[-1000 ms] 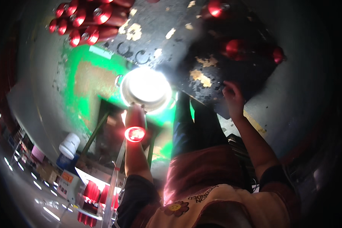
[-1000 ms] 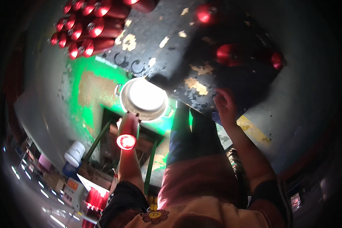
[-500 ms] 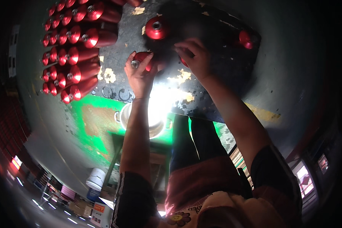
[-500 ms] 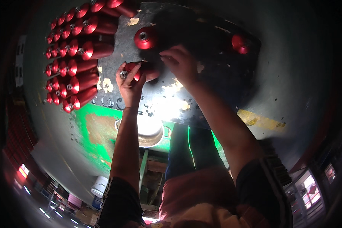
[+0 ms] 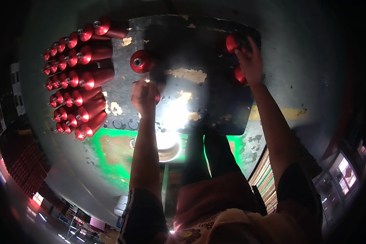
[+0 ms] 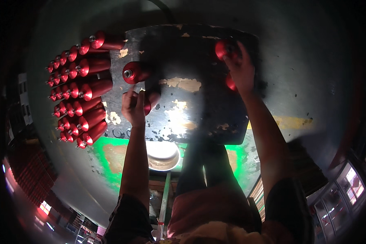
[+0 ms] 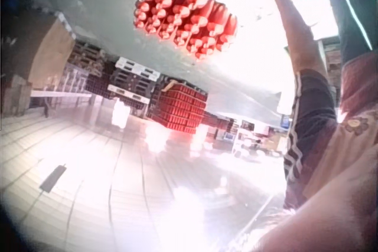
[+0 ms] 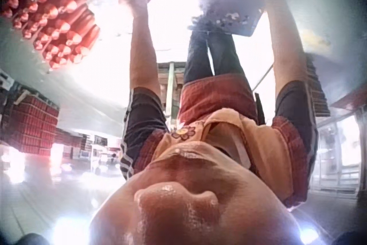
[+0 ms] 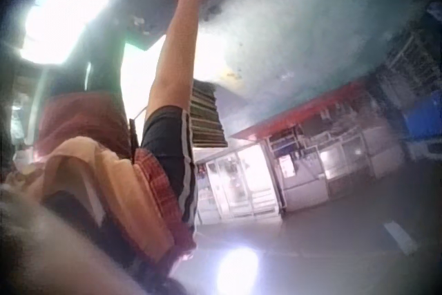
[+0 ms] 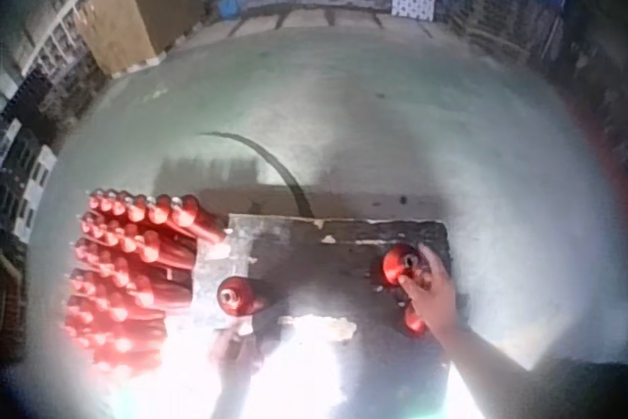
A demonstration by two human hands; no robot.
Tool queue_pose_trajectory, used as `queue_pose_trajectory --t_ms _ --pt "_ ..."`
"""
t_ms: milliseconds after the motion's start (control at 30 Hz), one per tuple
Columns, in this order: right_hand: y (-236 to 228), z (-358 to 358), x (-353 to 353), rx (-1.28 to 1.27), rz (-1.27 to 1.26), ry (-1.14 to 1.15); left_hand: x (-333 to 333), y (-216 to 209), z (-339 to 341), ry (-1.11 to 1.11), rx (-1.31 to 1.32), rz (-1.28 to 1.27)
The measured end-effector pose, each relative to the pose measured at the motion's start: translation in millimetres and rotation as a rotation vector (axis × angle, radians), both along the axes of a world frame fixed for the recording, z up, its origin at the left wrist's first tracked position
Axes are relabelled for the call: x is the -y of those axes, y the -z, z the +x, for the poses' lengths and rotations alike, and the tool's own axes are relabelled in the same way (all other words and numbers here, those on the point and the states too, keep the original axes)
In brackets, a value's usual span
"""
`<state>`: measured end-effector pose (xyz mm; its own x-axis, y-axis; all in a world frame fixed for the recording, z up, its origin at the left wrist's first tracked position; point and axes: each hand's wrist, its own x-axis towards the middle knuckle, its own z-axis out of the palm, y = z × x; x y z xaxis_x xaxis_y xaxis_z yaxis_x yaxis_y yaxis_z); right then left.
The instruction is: The person repeatedly picks up red spray cans from a tray, dips the nozzle into a metal bowl, and places the cans back into the tray. The person continues this cycle, handling the cans one at a time.
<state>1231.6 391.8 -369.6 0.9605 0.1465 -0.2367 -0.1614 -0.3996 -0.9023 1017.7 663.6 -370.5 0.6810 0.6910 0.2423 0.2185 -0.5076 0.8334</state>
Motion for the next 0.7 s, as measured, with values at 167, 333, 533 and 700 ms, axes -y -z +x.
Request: queue_pose_trajectory --t_ms 167,333,533,700 --pt "8 11 -8 -0.254 0.110 -0.034 -31 -13 29 -0.163 -0.229 -0.410" --pt "20 9 7 -0.014 0.009 -0.060 -39 -3 42 -0.072 -0.227 -0.364" --pt "-3 -93 53 0.013 -0.154 -0.165 12 -19 -41 -0.022 -0.275 -0.312" --pt "-83 -186 114 0.056 0.049 -0.403 49 -46 -167 -0.033 -0.287 -0.350"
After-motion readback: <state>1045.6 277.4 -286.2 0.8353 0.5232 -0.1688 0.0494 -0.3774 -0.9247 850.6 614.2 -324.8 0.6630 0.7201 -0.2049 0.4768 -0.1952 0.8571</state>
